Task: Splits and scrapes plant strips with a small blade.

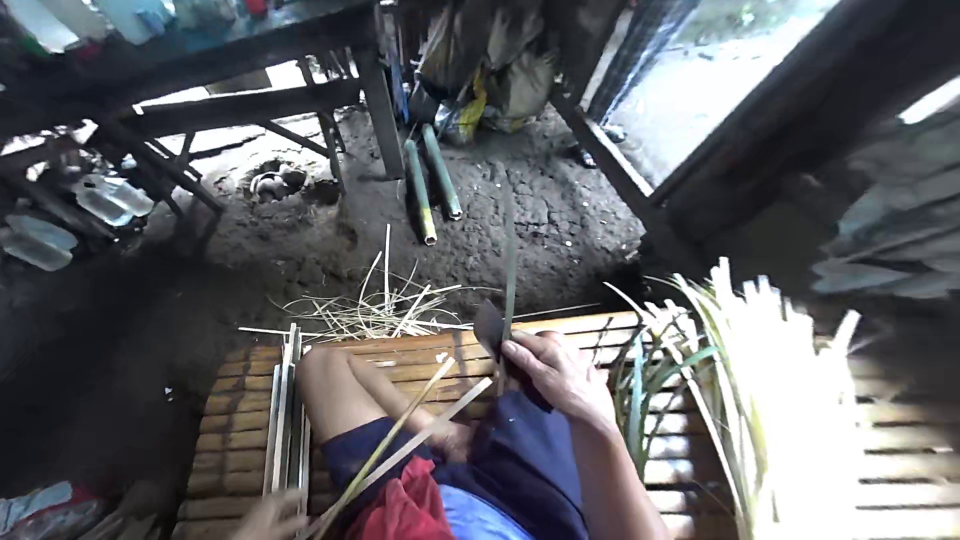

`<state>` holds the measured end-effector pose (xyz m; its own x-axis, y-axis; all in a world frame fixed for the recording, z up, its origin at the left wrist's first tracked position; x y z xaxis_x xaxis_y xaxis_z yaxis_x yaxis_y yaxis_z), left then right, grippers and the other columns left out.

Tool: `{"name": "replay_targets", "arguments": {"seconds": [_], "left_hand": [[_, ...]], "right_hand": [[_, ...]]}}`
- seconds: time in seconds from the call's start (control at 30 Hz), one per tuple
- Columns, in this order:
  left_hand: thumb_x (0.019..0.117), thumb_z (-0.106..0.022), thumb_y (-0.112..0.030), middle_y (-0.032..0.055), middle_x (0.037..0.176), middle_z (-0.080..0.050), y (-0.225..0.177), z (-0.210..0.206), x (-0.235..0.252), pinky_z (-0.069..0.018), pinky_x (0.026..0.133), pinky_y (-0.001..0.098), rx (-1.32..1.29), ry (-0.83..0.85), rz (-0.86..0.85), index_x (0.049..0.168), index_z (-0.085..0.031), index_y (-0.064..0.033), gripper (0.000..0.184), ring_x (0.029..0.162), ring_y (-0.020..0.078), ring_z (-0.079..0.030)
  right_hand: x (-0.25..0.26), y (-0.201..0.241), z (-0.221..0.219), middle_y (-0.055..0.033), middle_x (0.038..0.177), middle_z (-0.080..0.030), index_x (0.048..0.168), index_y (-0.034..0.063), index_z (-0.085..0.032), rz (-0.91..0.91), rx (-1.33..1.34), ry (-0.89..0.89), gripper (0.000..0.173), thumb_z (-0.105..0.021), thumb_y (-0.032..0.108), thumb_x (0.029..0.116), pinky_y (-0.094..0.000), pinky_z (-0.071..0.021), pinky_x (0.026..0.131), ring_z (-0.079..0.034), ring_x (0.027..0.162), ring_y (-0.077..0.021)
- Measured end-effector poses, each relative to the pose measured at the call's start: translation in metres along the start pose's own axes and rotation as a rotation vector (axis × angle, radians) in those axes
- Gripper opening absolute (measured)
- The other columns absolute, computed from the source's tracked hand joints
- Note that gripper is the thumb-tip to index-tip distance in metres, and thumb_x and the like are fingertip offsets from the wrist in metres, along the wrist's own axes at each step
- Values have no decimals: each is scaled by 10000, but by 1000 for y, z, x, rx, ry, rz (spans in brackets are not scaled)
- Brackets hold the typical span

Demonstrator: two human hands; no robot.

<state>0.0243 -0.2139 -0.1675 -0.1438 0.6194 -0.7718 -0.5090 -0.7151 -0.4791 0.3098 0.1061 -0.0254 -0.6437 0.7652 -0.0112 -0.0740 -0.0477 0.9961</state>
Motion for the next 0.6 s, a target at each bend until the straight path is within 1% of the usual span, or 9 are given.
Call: {"name": "replay_targets", "arguments": {"seconds": [0.13, 0.2, 0.27, 0.3, 0.37, 0.4, 0.47, 0.53, 0.6], "left_hand": [[1020, -532, -139, 153, 1266, -665, -181, 61, 25, -512, 1026, 345, -350, -342, -579, 1377, -551, 72, 415, 1155, 181, -649], [1055, -458, -194, 39, 1231, -685, -267, 52, 33, -519, 1017, 290, -584, -121, -877, 1422, -474, 76, 455, 1124, 87, -650], [1032, -530, -470, 25, 1271, -690, -330, 26, 29, -499, 1041, 321, -700, 263, -1048, 1505, -369, 40, 714, 1160, 113, -645], [972, -609, -529, 36, 1226, -717, -349, 15, 27, -514, 1030, 337, -757, 426, -1084, 1495, -412, -2, 768, 1133, 137, -670], [973, -646, -445, -4, 1006, -785, -370, 9, 20, -584, 936, 311, -820, 530, -1163, 1314, -671, -164, 442, 963, 121, -746], [1013, -604, -378, -42, 921, -786, -373, 18, 18, -606, 865, 278, -841, 441, -1195, 1165, -738, -239, 246, 873, 88, -752], [1066, -469, -142, -40, 810, -756, -361, 56, 19, -622, 746, 268, -983, 55, -1100, 1016, -665, -195, 209, 728, 85, -730], [1067, -363, -36, -29, 796, -743, -340, 91, 21, -623, 709, 266, -1102, -252, -992, 1135, -606, -123, 267, 697, 88, -719], [1079, -379, -44, -45, 851, -751, -322, 111, 18, -623, 694, 244, -1144, -435, -984, 1237, -587, -136, 278, 713, 69, -722]], "right_hand": [[-6, 7, -12, 137, 710, -657, 945, 163, -659, -11, 235, 107, 250, -431, 175, 1046, -145, -511, 531, -586, 559, 39], [-16, 8, -27, 137, 708, -669, 935, 195, -697, -2, 304, 226, 231, -497, 256, 1034, -138, -499, 519, -587, 559, 49], [-28, 4, -46, 137, 709, -661, 931, 227, -705, 20, 360, 393, 246, -535, 363, 1045, -125, -479, 516, -573, 564, 65], [-33, 2, -55, 134, 711, -658, 923, 229, -706, 29, 397, 466, 265, -533, 386, 1048, -122, -473, 519, -570, 569, 68], [-46, -4, -68, 121, 740, -682, 927, 228, -704, 19, 484, 551, 353, -479, 466, 1060, -123, -485, 539, -596, 598, 64], [-54, -13, -71, 102, 779, -705, 965, 228, -718, -30, 509, 551, 478, -427, 599, 1041, -136, -504, 558, -619, 626, 47], [-77, -44, -69, 99, 843, -720, 1042, 230, -723, -186, 386, 483, 683, -306, 767, 973, -150, -526, 604, -633, 681, 36], [-102, -79, -61, 10, 837, -679, 984, 104, -713, -282, -88, 409, 623, -328, 587, 1063, -286, -537, 698, -637, 755, -76], [-123, -112, -66, -256, 1063, -691, 1057, -46, -737, -403, -467, 509, 462, -504, 353, 1065, -582, -491, 953, -654, 1065, -403]]}}
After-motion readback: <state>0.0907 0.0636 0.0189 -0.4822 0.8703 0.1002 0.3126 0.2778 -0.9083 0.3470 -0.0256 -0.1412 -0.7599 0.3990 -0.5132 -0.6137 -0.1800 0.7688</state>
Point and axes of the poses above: each hand's wrist, its own x-axis towards the middle knuckle, its own z-axis out of the back of the hand, y = z × x, the point moved 10 cm from there along x, towards the middle knuckle
